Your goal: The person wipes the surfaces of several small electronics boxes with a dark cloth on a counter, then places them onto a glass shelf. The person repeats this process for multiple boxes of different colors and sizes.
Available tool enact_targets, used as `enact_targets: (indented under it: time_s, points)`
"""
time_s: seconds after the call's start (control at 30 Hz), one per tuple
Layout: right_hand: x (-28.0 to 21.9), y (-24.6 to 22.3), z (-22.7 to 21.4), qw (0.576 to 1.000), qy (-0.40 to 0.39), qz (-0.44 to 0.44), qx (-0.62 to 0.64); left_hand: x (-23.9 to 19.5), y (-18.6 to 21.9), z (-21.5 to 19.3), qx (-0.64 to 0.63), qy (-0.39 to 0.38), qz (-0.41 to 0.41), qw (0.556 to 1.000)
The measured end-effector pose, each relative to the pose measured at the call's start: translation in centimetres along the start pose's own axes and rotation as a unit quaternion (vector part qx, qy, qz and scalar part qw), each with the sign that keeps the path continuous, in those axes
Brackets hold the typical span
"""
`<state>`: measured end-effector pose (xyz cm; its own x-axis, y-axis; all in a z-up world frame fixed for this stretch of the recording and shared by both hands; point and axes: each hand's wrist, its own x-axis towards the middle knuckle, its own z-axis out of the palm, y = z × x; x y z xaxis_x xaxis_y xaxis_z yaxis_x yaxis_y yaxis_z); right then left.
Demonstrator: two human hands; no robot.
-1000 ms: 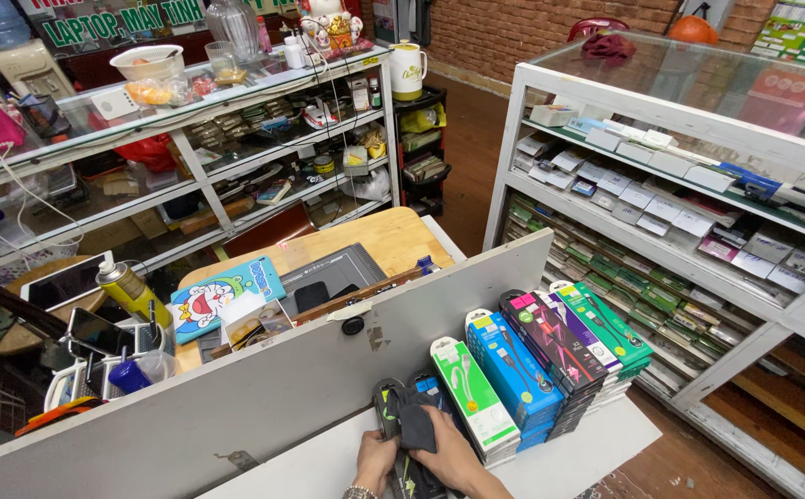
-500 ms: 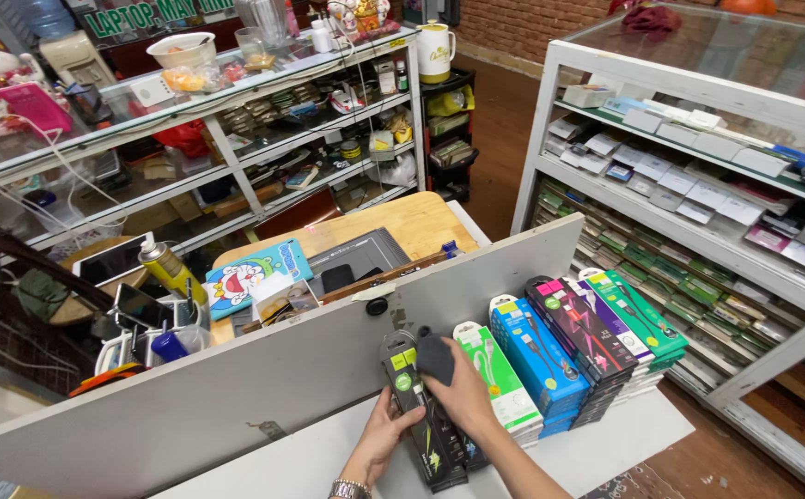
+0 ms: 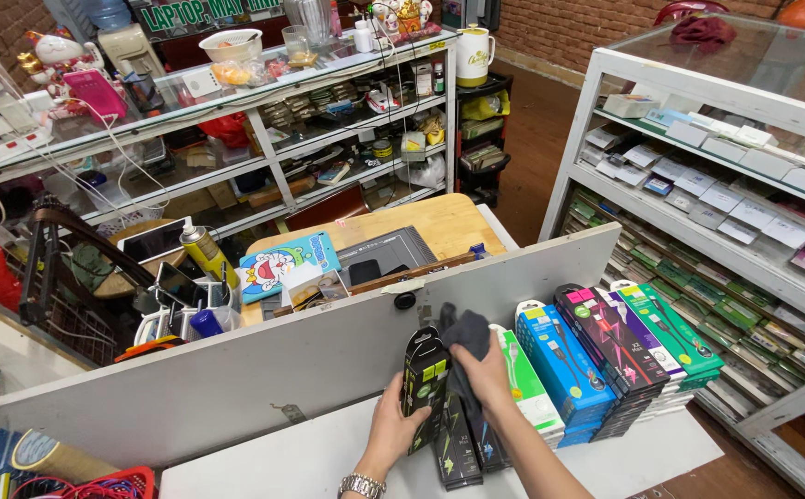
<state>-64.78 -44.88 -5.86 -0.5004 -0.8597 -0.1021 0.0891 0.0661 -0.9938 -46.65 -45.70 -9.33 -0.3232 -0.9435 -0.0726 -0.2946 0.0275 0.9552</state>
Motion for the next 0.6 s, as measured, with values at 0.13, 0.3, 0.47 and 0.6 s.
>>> enact_targets:
  time_s: [0.13,0.3,0.47,0.6]
  points:
    - [0.1,0.2,0.8,0.990,-0.020,-0.129,-0.059,0.2,0.7,-0.1,0.033,0.013,0.006,0.999]
    - [0.5,1.1,0.9,0.995,0.021,-0.066,-0.074,-0.1,0.1,-0.8,-0.151,-0.045,0.010,0.988]
    - [-0.7,1.5,-0.8,0.981,-0.094,0.154,0.078,0.2,0.0,-2.3,-0.287,-0.069,-0.227,0.928]
    - [-2.5,1.7,0.0,0.989,-0.114,0.089,-0.038,0.2,-0.7,-2.0,-0.301,-0.061,-0.205,0.929]
